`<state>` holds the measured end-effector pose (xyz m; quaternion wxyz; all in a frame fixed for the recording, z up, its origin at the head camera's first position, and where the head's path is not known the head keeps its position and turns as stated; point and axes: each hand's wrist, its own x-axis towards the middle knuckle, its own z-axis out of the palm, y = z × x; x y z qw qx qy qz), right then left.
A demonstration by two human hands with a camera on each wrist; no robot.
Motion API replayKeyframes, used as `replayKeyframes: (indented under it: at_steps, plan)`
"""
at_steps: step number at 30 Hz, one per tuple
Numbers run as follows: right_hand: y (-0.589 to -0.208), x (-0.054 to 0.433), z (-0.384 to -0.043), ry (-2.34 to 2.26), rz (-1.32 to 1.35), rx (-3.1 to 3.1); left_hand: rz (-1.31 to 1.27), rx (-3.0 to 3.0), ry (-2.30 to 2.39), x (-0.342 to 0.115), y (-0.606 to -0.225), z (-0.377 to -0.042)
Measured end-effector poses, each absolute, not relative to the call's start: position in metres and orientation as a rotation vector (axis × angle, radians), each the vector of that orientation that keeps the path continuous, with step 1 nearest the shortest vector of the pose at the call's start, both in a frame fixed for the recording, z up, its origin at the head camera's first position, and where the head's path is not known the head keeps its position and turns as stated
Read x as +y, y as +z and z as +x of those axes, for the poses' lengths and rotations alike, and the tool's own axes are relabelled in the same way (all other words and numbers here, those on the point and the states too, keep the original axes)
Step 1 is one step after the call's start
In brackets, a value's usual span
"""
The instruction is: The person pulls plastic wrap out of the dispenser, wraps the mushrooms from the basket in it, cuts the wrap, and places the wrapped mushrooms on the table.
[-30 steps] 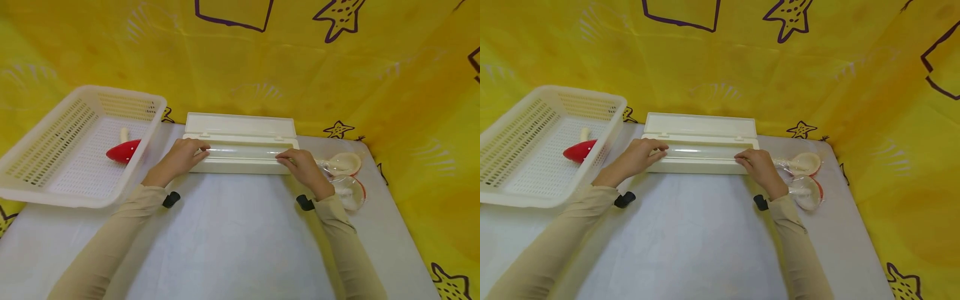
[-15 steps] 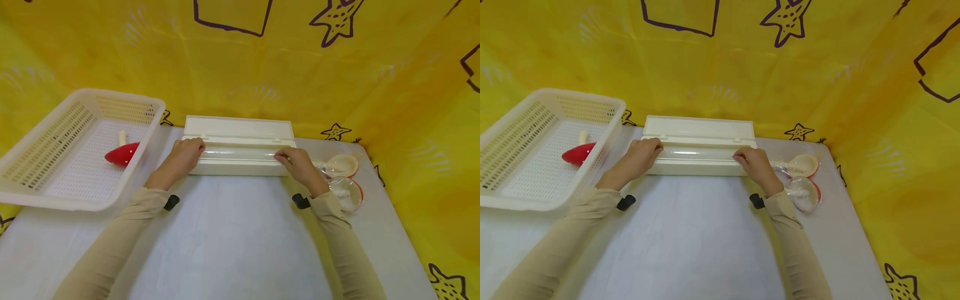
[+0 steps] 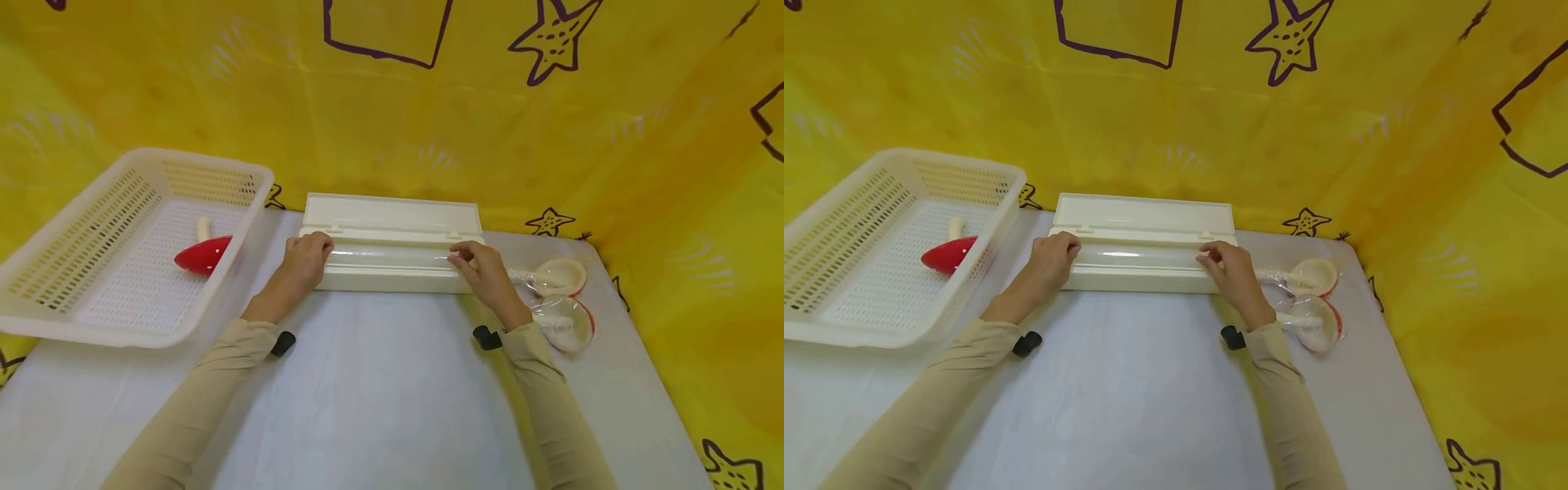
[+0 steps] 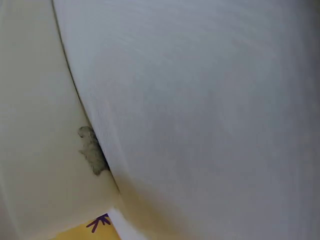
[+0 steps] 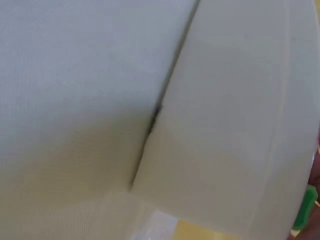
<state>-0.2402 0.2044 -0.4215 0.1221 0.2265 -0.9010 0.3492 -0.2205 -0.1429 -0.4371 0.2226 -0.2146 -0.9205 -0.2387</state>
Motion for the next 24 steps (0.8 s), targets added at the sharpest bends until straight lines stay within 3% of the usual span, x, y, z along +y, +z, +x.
replayKeyframes:
  at_steps: [12,24]
  plan:
    - [-0.406,0.221,-0.237,0.971,0.783,-2.927,-0.599,-2.537,-0.837,-0.146,-0.433,-0.217]
    - [-0.413,0.218,-0.237,0.897,0.769,-2.754,-0.652,-2.674,-0.791,-0.153,-0.422,-0.21]
